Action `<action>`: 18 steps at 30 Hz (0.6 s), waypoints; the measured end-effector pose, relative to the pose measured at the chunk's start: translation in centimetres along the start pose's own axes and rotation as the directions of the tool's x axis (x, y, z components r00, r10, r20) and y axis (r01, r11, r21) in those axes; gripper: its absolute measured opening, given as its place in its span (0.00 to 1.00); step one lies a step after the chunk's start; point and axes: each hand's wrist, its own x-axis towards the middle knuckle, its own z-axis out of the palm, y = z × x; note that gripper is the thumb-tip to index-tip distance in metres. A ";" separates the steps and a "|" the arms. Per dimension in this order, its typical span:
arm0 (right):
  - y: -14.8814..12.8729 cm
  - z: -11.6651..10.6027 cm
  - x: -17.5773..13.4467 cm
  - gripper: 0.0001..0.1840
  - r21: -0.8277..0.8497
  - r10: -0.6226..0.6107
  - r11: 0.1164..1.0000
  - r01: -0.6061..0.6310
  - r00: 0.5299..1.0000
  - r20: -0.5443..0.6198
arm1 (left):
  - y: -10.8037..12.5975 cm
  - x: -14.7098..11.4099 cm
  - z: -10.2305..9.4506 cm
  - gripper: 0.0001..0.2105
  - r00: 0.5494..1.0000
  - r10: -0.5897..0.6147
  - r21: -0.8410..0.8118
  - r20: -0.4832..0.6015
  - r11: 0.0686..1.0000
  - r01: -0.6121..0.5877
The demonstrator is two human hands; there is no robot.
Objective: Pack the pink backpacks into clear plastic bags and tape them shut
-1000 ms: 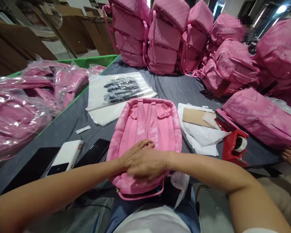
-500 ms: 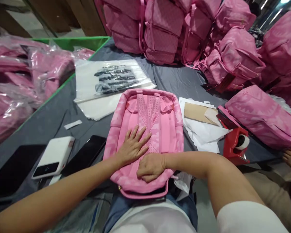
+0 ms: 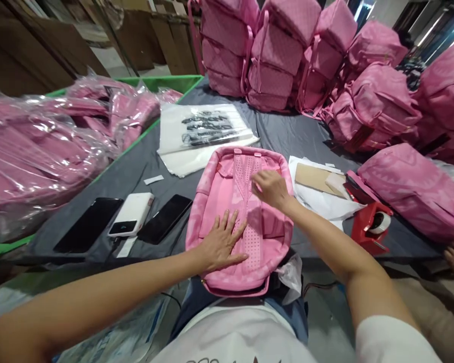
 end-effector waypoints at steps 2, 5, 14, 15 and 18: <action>0.7 2.0 2.5 0.22 -0.056 0.322 0.946 -0.319 0.946 0.045 | 0.4 -0.8 -0.2 0.54 1.000 0.013 0.026 -0.002 1.000 -0.012; -0.4 6.2 3.6 0.30 -0.095 0.528 0.848 -0.521 0.820 0.220 | 0.3 -1.6 -1.5 0.52 0.999 0.042 0.004 -0.013 0.999 -0.042; -0.7 12.3 -0.8 0.33 0.215 0.509 0.832 -0.512 0.858 0.074 | -6.2 13.1 -7.7 0.32 0.906 -0.269 -0.104 -0.326 0.963 0.248; -0.2 12.1 -1.1 0.32 0.281 0.535 0.808 -0.518 0.845 0.017 | -6.7 14.3 -7.2 0.33 0.905 -0.302 -0.139 -0.300 0.952 0.272; 1.3 11.1 -0.1 0.28 0.391 0.580 0.780 -0.489 0.800 -0.157 | -7.5 15.8 -5.3 0.35 0.915 -0.314 -0.221 -0.254 0.940 0.262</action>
